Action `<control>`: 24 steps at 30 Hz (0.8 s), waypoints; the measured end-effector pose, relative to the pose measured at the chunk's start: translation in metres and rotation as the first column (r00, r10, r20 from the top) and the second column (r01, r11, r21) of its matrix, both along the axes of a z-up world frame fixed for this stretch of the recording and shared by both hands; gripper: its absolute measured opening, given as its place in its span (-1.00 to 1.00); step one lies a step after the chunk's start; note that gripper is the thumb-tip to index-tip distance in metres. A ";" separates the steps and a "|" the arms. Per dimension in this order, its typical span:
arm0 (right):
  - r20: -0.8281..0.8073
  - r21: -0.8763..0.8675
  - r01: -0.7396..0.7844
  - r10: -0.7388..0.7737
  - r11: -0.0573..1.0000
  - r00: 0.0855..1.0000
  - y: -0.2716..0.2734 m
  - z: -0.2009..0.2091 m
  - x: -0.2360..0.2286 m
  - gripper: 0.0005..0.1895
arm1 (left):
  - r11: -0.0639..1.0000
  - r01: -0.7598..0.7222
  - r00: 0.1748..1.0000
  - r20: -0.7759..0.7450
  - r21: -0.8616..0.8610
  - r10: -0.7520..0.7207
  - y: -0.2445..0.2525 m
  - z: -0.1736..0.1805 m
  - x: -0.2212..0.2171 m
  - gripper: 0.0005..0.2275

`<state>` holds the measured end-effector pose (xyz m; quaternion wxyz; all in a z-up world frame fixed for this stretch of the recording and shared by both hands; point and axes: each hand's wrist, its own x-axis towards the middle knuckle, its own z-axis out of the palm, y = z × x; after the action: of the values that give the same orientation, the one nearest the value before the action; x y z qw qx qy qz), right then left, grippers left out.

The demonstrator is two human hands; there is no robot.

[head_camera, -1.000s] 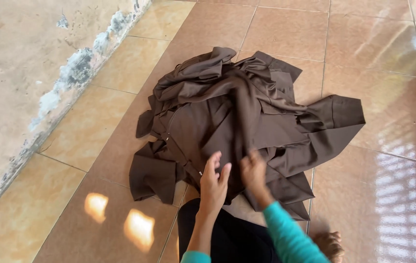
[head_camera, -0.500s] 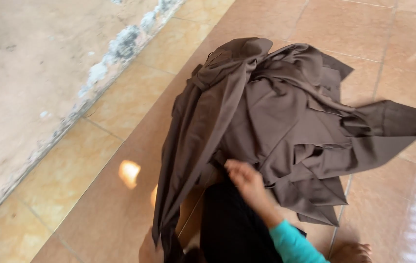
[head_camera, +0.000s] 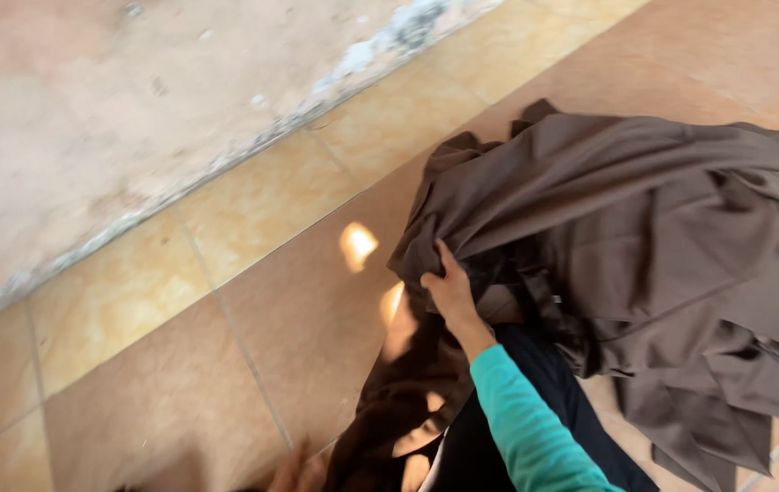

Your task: Folding brown trousers into neat rectangular shapes and stacking them on the floor.

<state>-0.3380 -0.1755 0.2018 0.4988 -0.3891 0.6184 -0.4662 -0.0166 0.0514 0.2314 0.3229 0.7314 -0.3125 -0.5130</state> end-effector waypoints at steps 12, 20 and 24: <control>-0.342 -0.002 -0.816 0.767 0.578 0.544 0.214 -0.072 0.136 -0.41 | 0.982 0.184 0.926 0.330 0.031 -0.184 -0.103 -0.080 -0.066 -0.32; -0.828 -0.190 -0.713 0.280 0.675 0.486 0.045 -0.032 0.025 -0.44 | 0.918 0.288 0.737 0.675 -0.274 -0.030 -0.066 -0.171 0.068 -0.66; -0.894 0.440 -0.442 0.425 0.782 -0.138 -0.014 -0.109 -0.045 -0.27 | 0.945 0.104 0.815 0.571 -0.311 0.097 -0.047 -0.167 0.142 -0.69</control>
<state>-0.3827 -0.1895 0.0923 0.0597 -0.7788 0.6130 0.1187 0.1249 0.0043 0.0649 0.3286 0.7877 -0.4779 -0.2078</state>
